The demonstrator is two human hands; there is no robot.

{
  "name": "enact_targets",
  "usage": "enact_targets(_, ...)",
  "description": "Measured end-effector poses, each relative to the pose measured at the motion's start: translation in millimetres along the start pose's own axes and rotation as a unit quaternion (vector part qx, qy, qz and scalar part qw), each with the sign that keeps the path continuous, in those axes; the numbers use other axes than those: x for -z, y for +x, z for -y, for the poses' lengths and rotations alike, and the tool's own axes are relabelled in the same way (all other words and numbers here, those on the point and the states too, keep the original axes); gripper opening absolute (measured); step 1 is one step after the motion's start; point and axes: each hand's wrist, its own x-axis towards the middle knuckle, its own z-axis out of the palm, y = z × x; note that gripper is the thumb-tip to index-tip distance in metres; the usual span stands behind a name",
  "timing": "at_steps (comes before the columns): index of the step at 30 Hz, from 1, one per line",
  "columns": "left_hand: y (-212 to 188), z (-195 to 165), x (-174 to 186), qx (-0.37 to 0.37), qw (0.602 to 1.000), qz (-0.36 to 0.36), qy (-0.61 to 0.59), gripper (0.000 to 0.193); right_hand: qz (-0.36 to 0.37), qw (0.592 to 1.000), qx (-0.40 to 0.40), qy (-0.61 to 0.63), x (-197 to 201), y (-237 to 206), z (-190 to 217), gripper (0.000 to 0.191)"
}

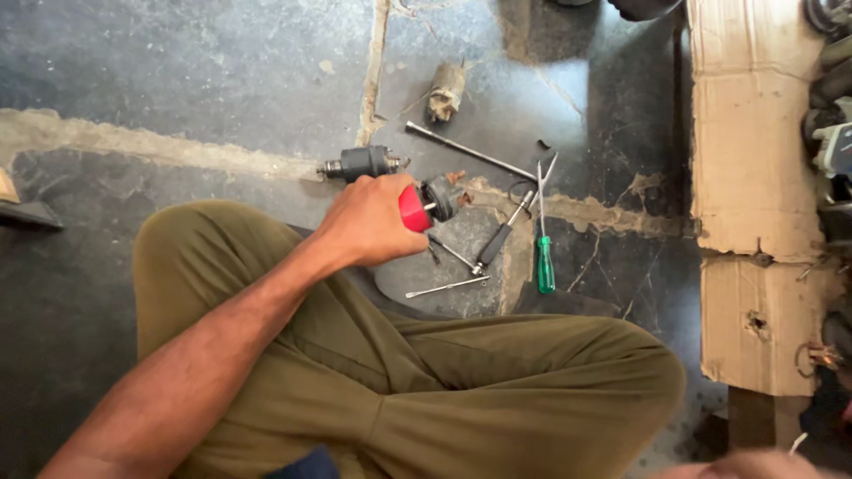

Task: The person sits on the floor and uses pliers and a screwdriver to disassemble and adjust a small red cylindrical electrical component. They repeatedly open the casing, manipulate internal parts, and inspect the device throughout the clip.

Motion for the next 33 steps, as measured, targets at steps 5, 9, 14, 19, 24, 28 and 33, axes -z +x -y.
enact_targets(5,-9.8,-3.5,2.7,-0.030,1.000,-0.002,-0.007,0.048,-0.001,0.901,-0.384,-0.203,-55.5,-82.8,-130.9,0.053)
enact_targets(9,-9.6,-13.2,7.1,-0.013,0.999,-0.027,-0.019,0.045,-0.032,0.885,-0.398,-0.240,-17.5,-126.9,-160.8,0.055)
enact_targets(14,-1.5,-8.4,4.8,0.003,1.000,-0.008,0.003,0.045,-0.012,0.986,-0.096,-0.137,13.3,-28.6,-41.5,0.046)
enact_targets(19,-2.3,-1.0,-3.1,-0.010,1.000,-0.005,-0.017,0.046,-0.051,0.999,0.000,-0.014,-39.5,-20.7,-36.0,0.048)
enact_targets(24,-2.4,6.9,-2.0,0.003,0.999,0.001,-0.046,0.046,-0.017,0.860,-0.473,-0.189,-44.5,-114.2,-156.6,0.050)
enact_targets(28,3.3,20.5,-9.1,-0.020,0.982,0.054,-0.180,0.043,-0.024,0.914,-0.372,-0.159,-21.0,-129.0,-178.5,0.038)
enact_targets(33,5.5,25.0,-33.2,0.097,0.717,0.279,-0.631,0.030,-0.111,0.916,-0.382,-0.052,-23.4,-101.6,-167.2,0.044)
